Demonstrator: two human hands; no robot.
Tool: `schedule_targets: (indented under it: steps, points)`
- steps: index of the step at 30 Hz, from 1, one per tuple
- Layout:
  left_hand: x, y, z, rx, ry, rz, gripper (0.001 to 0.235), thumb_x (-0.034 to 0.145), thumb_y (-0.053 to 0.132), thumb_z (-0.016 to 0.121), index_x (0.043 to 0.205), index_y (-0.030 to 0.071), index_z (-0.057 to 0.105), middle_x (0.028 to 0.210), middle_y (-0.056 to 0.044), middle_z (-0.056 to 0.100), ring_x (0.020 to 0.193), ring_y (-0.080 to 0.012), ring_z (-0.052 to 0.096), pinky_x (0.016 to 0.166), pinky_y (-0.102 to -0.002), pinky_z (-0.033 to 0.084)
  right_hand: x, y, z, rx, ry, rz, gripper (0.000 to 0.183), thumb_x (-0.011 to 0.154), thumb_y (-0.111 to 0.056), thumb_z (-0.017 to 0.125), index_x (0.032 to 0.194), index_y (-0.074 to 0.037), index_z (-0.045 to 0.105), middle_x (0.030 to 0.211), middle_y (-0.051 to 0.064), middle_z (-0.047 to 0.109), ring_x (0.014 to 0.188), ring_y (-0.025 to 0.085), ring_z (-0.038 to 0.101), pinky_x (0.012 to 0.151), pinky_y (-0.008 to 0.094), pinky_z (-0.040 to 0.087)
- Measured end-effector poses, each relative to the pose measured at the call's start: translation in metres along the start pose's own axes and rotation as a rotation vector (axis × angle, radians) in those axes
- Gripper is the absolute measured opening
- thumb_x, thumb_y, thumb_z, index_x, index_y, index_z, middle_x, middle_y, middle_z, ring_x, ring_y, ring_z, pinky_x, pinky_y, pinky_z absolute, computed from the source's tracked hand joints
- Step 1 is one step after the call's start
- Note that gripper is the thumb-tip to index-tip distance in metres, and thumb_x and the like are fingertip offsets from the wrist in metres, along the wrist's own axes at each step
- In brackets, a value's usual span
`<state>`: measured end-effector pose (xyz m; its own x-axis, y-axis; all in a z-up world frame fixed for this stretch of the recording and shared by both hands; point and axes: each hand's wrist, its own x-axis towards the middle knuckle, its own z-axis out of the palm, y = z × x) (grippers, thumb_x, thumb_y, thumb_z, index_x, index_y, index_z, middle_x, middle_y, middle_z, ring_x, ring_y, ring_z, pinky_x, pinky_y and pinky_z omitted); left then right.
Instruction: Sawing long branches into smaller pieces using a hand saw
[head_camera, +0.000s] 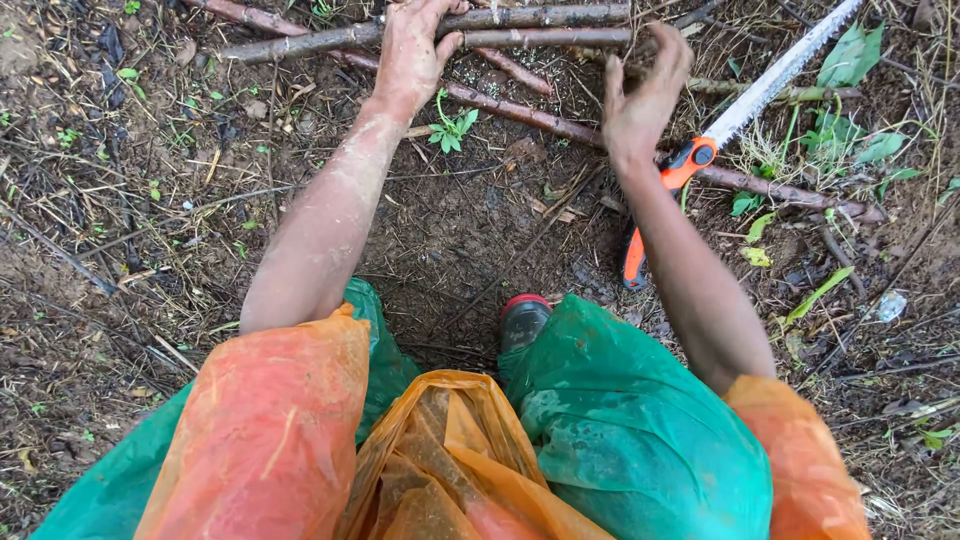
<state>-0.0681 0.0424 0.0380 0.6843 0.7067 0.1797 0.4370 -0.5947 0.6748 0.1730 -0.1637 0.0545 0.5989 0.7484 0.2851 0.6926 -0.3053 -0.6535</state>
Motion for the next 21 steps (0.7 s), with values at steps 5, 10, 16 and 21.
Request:
schedule_targets:
  steps: [5,10,16,21]
  points:
    - [0.001,-0.002,0.004,0.003,0.018,-0.065,0.034,0.087,0.007,0.083,0.116,0.016,0.069,0.120,-0.006,0.069,0.105,-0.0286,0.054,0.088,-0.040,0.044,-0.084,-0.047,-0.070,-0.052,-0.010,0.009,0.036,0.103,-0.025,0.060,0.130,-0.009,0.043,0.135,0.018,0.049,0.130,0.033,0.046,0.111,0.055,0.040]
    - [0.004,-0.006,0.012,0.125,-0.056,-0.136,0.045,0.093,0.018,0.080,0.132,0.010,0.060,0.134,-0.017,0.059,0.122,-0.0348,0.053,0.105,-0.050,0.045,-0.166,-0.015,-0.088,-0.369,0.048,0.187,0.055,0.098,-0.046,0.057,0.130,-0.005,0.040,0.129,0.019,0.044,0.125,0.032,0.042,0.109,0.051,0.036]
    - [0.001,0.002,0.016,0.128,0.052,-0.120,0.029,0.086,0.016,0.078,0.111,0.014,0.063,0.117,-0.009,0.066,0.109,-0.0276,0.060,0.096,-0.050,0.049,-0.171,-0.011,-0.091,0.072,-0.009,0.626,0.029,0.091,-0.006,0.050,0.119,-0.007,0.043,0.084,0.004,0.056,0.062,0.015,0.055,0.052,0.031,0.052]
    - [0.018,0.009,0.035,0.075,0.184,-0.098,0.036,0.088,0.018,0.077,0.120,0.012,0.063,0.117,-0.009,0.067,0.109,-0.0246,0.061,0.098,-0.044,0.048,-0.184,-0.011,-0.090,0.402,0.035,0.466,0.031,0.093,-0.010,0.049,0.123,-0.010,0.040,0.094,0.001,0.057,0.062,0.011,0.056,0.048,0.022,0.048]
